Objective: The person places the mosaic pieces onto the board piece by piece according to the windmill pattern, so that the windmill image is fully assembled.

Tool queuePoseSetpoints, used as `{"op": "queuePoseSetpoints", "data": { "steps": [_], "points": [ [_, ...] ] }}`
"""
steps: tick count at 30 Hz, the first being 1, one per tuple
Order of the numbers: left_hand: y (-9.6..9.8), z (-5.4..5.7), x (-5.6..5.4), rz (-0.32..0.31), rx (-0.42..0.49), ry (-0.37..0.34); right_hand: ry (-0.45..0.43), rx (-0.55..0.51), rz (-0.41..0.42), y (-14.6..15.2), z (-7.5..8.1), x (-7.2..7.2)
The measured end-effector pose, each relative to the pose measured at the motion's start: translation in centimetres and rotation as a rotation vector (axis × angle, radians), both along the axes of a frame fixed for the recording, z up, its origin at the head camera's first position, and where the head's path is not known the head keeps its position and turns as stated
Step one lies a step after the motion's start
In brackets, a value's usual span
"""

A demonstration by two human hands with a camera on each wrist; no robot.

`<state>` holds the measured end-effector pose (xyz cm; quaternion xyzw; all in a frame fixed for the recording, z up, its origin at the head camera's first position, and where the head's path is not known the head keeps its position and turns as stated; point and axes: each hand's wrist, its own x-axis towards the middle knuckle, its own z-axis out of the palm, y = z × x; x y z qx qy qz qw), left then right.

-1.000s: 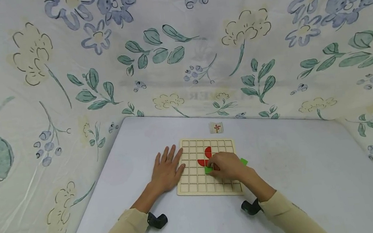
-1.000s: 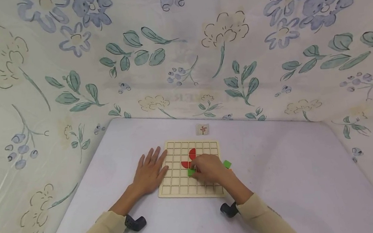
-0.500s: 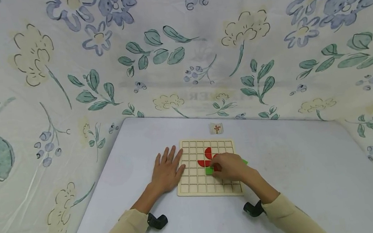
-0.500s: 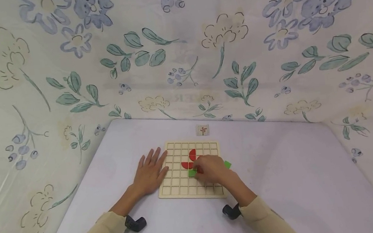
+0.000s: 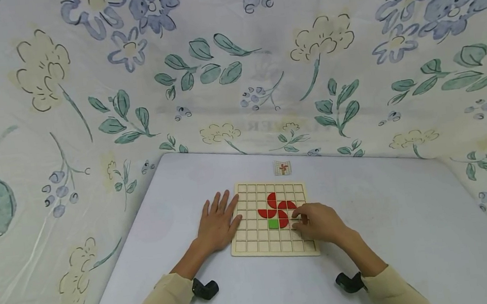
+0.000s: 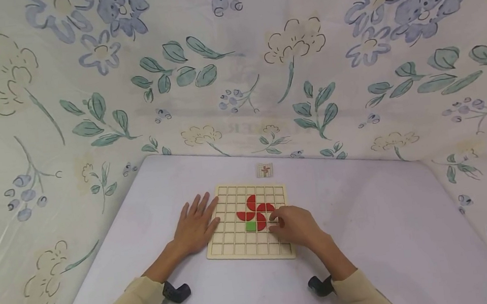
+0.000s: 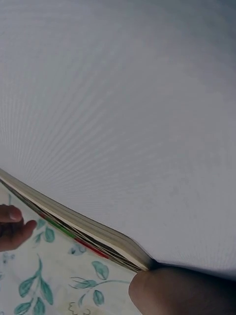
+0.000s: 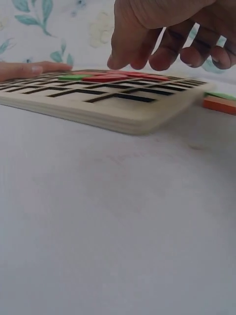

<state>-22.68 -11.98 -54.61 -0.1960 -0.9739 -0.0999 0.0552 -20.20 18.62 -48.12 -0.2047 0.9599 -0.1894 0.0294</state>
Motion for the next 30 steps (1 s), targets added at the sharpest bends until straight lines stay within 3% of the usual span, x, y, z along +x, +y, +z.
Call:
{"op": "queuePoseSetpoints", "data": {
  "steps": [10, 21, 30],
  "points": [
    [-0.2, -0.2, 0.0, -0.004, -0.013, 0.020, 0.023, 0.017, -0.085, 3.6, -0.5, 1.2],
    [-0.1, -0.2, 0.0, -0.012, 0.001, 0.019, 0.043, 0.054, -0.142, 6.8, -2.0, 2.1],
    [-0.1, 0.0, 0.0, -0.009, -0.006, 0.024, 0.112, 0.042, -0.092, 7.0, -2.2, 2.2]
  ]
}}
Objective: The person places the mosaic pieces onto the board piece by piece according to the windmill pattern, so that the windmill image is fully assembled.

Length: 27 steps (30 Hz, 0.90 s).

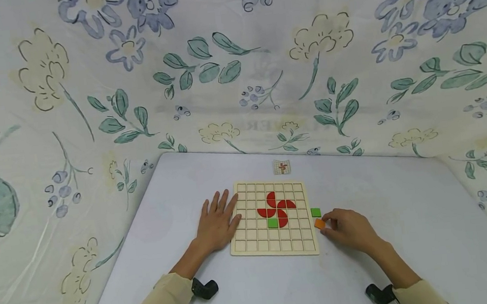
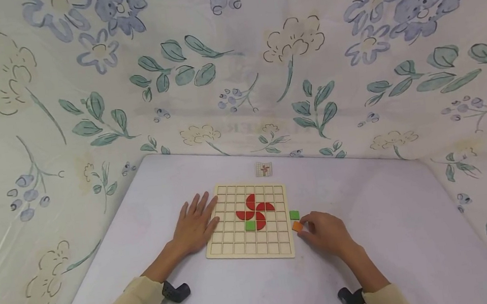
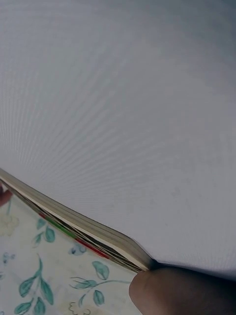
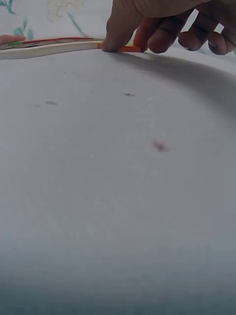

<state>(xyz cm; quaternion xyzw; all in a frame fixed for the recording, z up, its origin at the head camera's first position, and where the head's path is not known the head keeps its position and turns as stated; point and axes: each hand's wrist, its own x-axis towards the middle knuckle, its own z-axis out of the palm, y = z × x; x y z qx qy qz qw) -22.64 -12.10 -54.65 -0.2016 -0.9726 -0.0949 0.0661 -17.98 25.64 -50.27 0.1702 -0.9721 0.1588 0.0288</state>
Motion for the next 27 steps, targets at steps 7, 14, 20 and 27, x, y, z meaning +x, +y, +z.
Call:
{"op": "queuePoseSetpoints", "data": {
  "steps": [7, 14, 20, 27],
  "points": [
    [0.0, 0.0, 0.1, 0.003, 0.005, -0.013, 0.129, 0.042, 0.094, -0.5, 0.5, -0.4],
    [-0.1, 0.0, 0.1, 0.004, 0.006, -0.011, 0.207, 0.085, 0.148, -0.5, 0.5, -0.5],
    [-0.1, 0.2, 0.1, 0.005, 0.003, -0.013, 0.226, 0.054, 0.169, -1.2, 0.8, -0.6],
    [-0.1, 0.1, 0.1, 0.006, 0.005, -0.021, 0.213, 0.022, 0.242, -3.9, 1.3, -0.6]
  ]
}}
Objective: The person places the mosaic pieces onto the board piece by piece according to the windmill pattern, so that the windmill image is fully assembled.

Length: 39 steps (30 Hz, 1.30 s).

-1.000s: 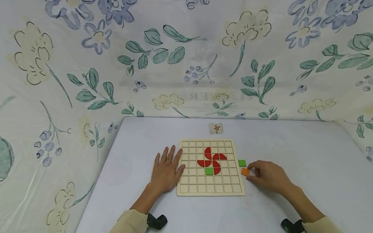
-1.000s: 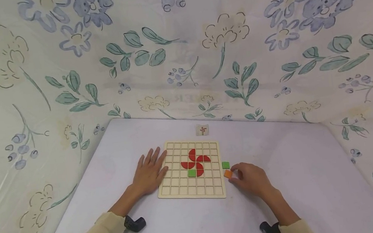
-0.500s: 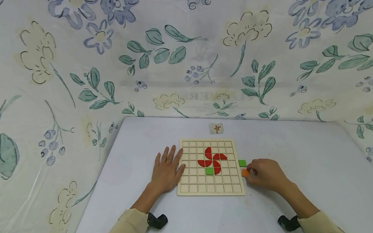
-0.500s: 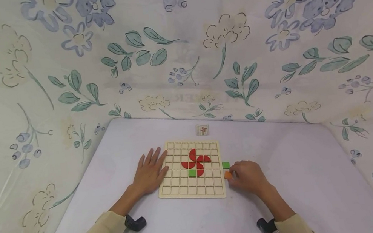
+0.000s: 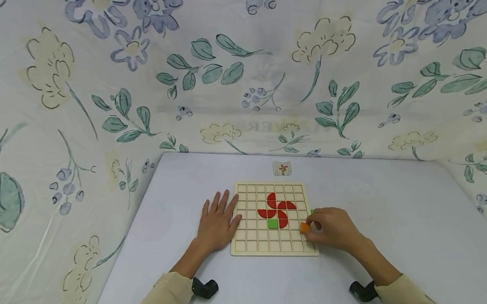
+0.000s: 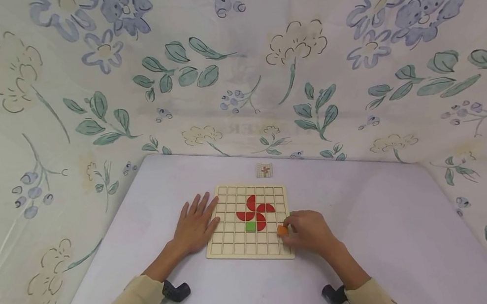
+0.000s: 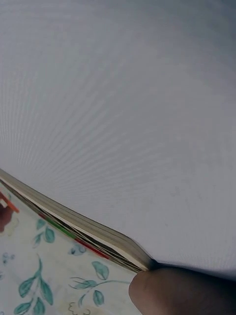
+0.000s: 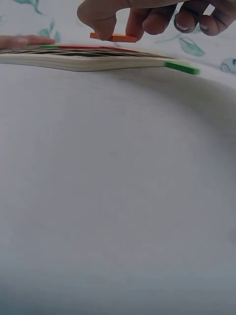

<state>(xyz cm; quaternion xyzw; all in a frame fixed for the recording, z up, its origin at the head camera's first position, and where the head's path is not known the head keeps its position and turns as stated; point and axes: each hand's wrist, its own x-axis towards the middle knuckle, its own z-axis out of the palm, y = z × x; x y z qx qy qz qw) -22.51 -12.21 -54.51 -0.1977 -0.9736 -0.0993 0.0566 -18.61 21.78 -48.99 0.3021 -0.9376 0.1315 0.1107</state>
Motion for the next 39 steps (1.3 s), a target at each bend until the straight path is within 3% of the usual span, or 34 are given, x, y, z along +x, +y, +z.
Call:
{"op": "queuePoseSetpoints", "data": {
  "steps": [19, 23, 30, 33, 39],
  "points": [
    [0.0, 0.1, 0.0, -0.003, -0.017, 0.010, 0.024, -0.007, 0.149, -5.8, -0.4, -1.0],
    [0.0, 0.1, 0.0, -0.005, -0.004, 0.017, 0.011, 0.042, 0.155, -6.5, -0.6, -1.0],
    [0.1, -0.2, 0.0, 0.005, -0.016, 0.011, 0.071, 0.060, 0.217, -6.8, -0.2, -0.9],
    [0.1, -0.3, -0.1, 0.006, -0.014, 0.009, 0.035, 0.052, 0.228, -6.9, 0.1, -0.9],
    [0.1, -0.2, 0.0, 0.005, -0.010, 0.018, -0.120, 0.020, 0.199, -7.1, 0.4, -0.9]
  ]
}}
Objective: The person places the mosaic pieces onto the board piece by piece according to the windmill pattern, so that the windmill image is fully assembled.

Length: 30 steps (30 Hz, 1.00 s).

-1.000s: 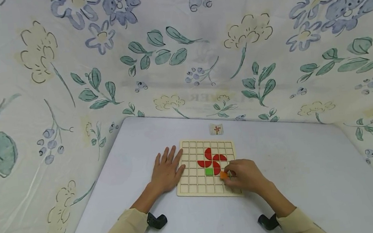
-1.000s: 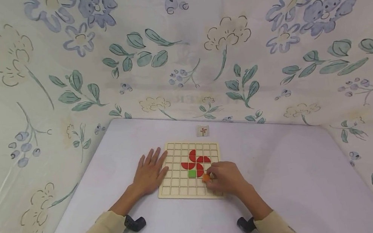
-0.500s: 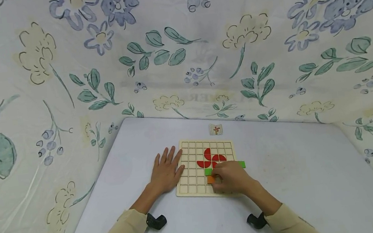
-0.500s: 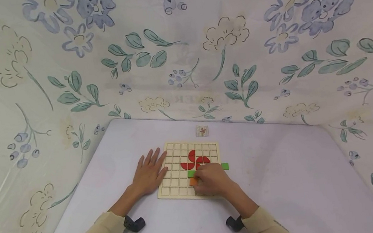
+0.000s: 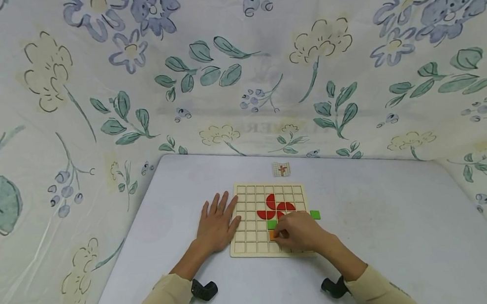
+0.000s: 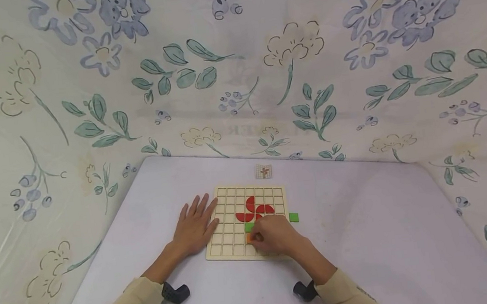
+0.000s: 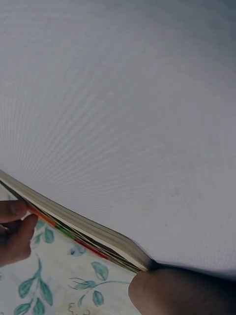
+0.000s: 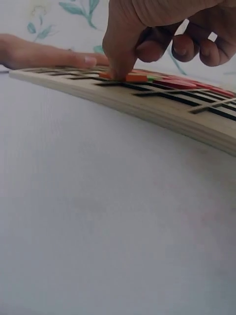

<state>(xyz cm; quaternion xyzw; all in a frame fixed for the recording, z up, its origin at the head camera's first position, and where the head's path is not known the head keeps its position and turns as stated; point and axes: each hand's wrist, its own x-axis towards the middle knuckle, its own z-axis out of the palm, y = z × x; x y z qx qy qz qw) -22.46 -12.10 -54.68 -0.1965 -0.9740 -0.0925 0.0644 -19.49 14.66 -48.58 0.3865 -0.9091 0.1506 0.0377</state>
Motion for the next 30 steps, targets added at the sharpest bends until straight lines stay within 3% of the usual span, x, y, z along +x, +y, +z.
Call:
{"op": "queuePoseSetpoints", "data": {
  "steps": [7, 14, 24, 30],
  "points": [
    [0.1, 0.0, 0.2, -0.006, -0.002, -0.014, -0.086, -0.021, -0.031, 0.5, -0.1, 0.0],
    [0.0, 0.2, 0.2, -0.007, -0.012, 0.000, -0.066, -0.055, -0.103, 1.2, -0.4, 0.1],
    [0.0, 0.3, 0.1, -0.013, -0.001, 0.004, -0.062, -0.019, -0.107, 0.0, -0.8, -0.3],
    [0.0, 0.3, 0.0, -0.007, -0.019, -0.002, -0.049, 0.023, -0.056, -0.6, -0.6, -0.1]
  ]
}}
